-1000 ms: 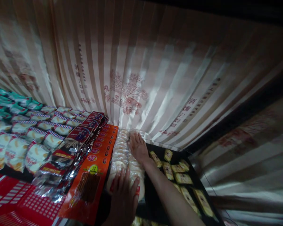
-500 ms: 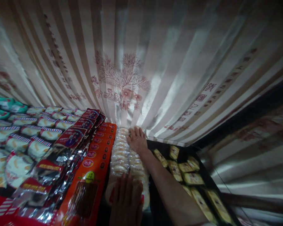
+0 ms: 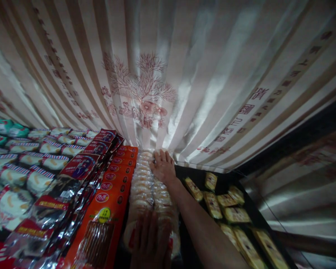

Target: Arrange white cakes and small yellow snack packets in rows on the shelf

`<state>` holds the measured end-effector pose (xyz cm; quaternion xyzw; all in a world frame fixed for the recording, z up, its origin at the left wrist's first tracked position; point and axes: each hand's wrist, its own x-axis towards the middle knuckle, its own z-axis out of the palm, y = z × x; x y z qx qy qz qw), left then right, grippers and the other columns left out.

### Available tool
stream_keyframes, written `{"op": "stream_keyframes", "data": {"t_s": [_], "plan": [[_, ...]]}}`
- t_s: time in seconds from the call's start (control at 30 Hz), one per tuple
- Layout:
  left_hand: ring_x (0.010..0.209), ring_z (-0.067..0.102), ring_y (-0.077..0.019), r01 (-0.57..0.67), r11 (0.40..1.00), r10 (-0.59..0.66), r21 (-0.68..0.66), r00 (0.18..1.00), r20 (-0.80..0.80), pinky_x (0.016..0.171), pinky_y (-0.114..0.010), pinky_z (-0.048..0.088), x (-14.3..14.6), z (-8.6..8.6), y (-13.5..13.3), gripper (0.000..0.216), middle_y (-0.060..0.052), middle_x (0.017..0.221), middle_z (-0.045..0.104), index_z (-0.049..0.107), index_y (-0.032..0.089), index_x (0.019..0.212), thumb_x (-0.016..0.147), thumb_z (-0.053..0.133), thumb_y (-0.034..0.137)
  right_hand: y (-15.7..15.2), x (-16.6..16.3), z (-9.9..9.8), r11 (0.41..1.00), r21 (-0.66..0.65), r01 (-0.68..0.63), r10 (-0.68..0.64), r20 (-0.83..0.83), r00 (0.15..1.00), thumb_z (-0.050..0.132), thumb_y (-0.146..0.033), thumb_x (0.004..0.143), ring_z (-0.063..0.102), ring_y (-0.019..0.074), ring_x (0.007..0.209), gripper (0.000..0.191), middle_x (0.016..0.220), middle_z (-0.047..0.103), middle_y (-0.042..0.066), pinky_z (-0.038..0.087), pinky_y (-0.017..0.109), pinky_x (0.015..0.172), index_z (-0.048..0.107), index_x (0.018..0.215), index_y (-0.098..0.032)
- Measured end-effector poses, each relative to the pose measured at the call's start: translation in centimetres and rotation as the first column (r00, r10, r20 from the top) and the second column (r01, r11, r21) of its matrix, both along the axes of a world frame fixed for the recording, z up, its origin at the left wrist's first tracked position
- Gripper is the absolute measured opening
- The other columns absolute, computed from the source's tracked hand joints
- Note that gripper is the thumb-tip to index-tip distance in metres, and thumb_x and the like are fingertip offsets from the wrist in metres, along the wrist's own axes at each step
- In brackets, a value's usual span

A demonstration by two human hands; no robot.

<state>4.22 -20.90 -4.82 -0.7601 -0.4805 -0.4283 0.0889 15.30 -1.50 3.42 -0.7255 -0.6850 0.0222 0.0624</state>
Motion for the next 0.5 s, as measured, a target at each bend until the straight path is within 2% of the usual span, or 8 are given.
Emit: {"op": "stream_keyframes", "data": {"t_s": [0.2,0.5], "plan": [[0.134,0.028,-0.0263,-0.025,0.996,0.025,0.084,1.000,-0.005,0.111,-0.044,0.018,0.09,-0.38,0.44,0.039,-0.009,0.118,0.062,0.062,0.027,0.112,0.077,0.055,0.042,-0.07,0.07,-0.13,1.000,0.022,-0.006,0.006,-0.003,1.000,0.027,-0.056,0.087,0.013,0.0289,0.137,0.061,0.149,0.024,0.007,0.016,0.043,0.107,0.032,0.139,-0.023],[0.133,0.031,-0.0227,-0.060,0.983,0.057,0.171,0.998,0.018,0.111,-0.043,0.019,0.25,-0.43,0.84,0.030,-0.008,0.101,0.070,0.066,0.028,0.103,0.083,0.046,0.039,0.29,0.19,0.59,0.998,-0.067,0.013,-0.016,-0.044,0.999,0.025,-0.056,0.088,0.010,0.0277,0.138,0.059,0.151,0.020,0.005,0.015,0.044,0.108,0.029,0.140,-0.027]]}}
